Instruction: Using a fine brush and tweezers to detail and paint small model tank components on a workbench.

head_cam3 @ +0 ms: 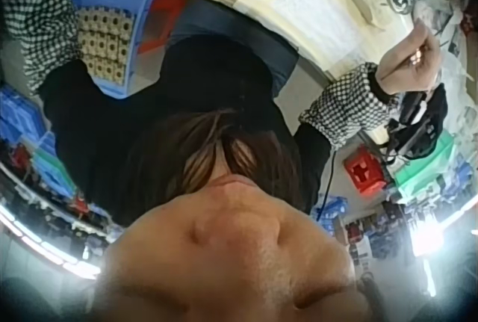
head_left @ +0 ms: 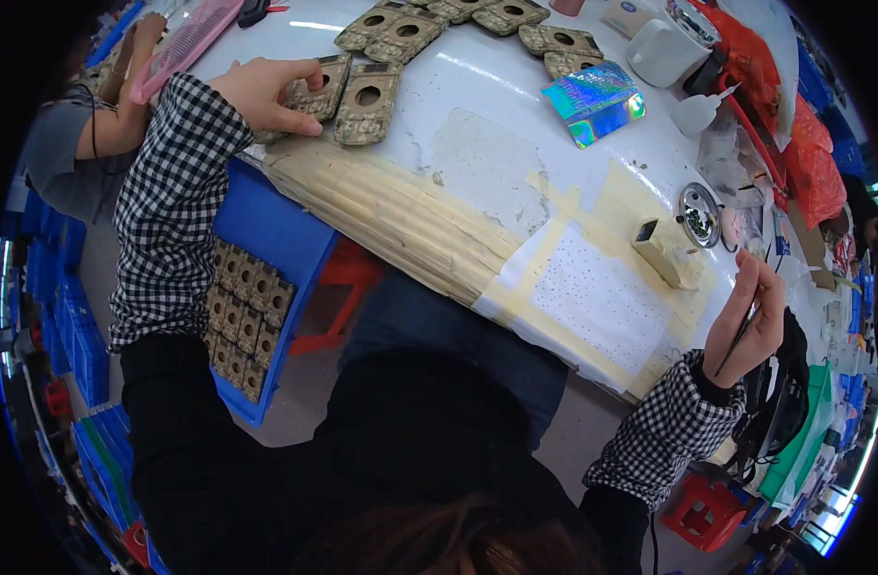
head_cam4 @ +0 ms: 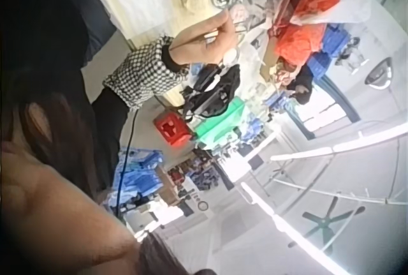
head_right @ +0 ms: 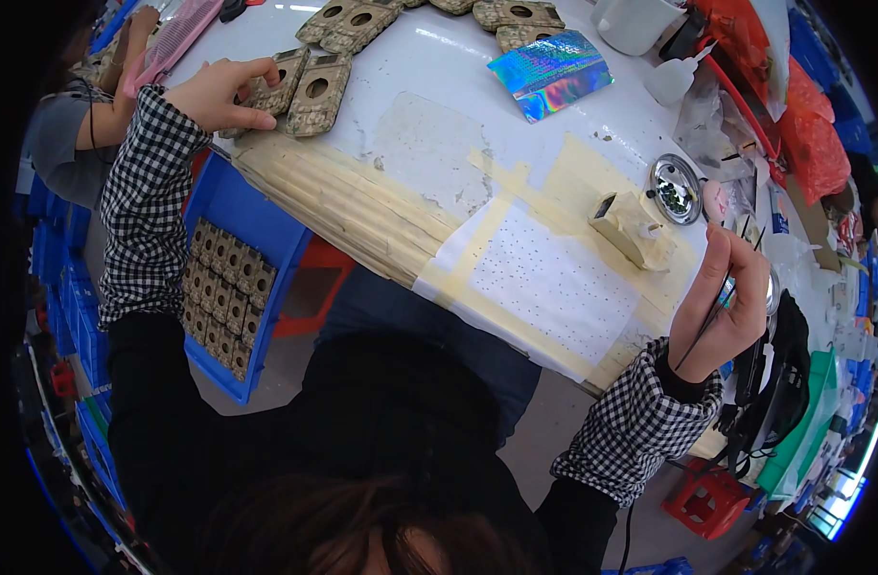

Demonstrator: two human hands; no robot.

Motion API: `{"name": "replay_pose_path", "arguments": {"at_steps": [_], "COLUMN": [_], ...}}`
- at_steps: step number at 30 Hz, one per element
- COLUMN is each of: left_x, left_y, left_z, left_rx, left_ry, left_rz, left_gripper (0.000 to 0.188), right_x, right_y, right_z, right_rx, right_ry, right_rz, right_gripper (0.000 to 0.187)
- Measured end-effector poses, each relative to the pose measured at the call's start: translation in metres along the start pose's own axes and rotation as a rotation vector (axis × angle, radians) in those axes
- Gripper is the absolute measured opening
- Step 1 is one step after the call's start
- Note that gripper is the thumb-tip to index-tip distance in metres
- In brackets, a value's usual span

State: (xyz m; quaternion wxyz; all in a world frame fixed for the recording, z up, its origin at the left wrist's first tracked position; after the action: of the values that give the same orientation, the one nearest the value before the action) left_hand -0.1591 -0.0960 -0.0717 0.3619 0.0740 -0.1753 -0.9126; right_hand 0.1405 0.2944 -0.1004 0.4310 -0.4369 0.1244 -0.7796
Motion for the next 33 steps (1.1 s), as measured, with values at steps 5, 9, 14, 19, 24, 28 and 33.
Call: {"name": "replay_pose_path", "arguments": {"at_steps": [5, 9, 14, 19, 24, 28, 33], "left_x": [-0.001, -0.007, -0.083, -0.139, -0.136, -0.100, -0.080], "left_y": [0.010, 0.036, 0.009, -0.016, -0.025, -0.025, -0.020], "left_z": [-0.006, 0.010, 0.001, -0.022, -0.014, -0.030, -0.067], "left_rx": [-0.198, -0.436, -0.572, -0.462, -0.500, -0.731, -0.893], "left_ry": [-0.149, -0.192, -0.236, -0.309, -0.100, -0.203, -0.228], "left_rz": [-0.061, -0.265, -0.545, -0.532, -0.634, -0.293, -0.032], "left_gripper": [0.047, 0.044, 0.051, 0.051, 0.051, 0.048, 0.058], "right_x": [0.002, 0.006, 0.007, 0.001, 0.002, 0.010, 0.006], "right_y": [0.001, -0.001, 0.000, 0.000, 0.002, 0.003, 0.005], "right_z": [-0.003, -0.005, 0.004, -0.005, 0.002, 0.005, 0.006], "right_rx": [-0.035, -0.049, -0.110, -0.100, -0.105, -0.106, -0.097], "right_ry": [-0.034, -0.080, -0.100, -0.165, -0.174, -0.163, -0.221], "right_rz": [0.008, 0.033, 0.006, 0.008, 0.050, 0.072, 0.045], "right_gripper": [0.011, 0.009, 0.010, 0.010, 0.008, 0.008, 0.008]}}
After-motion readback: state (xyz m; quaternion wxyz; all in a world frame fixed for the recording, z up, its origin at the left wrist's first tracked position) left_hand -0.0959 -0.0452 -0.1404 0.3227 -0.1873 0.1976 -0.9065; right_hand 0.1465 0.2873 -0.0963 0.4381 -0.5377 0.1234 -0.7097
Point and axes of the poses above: each hand's wrist, its own y-axis away from the middle knuckle, its own z-axis out of the back of the hand, x = y × z, the point moved 1 cm from there along -y, towards the middle knuckle, and after that the axes turned 14 degrees about -z, right-handed, at the moved point
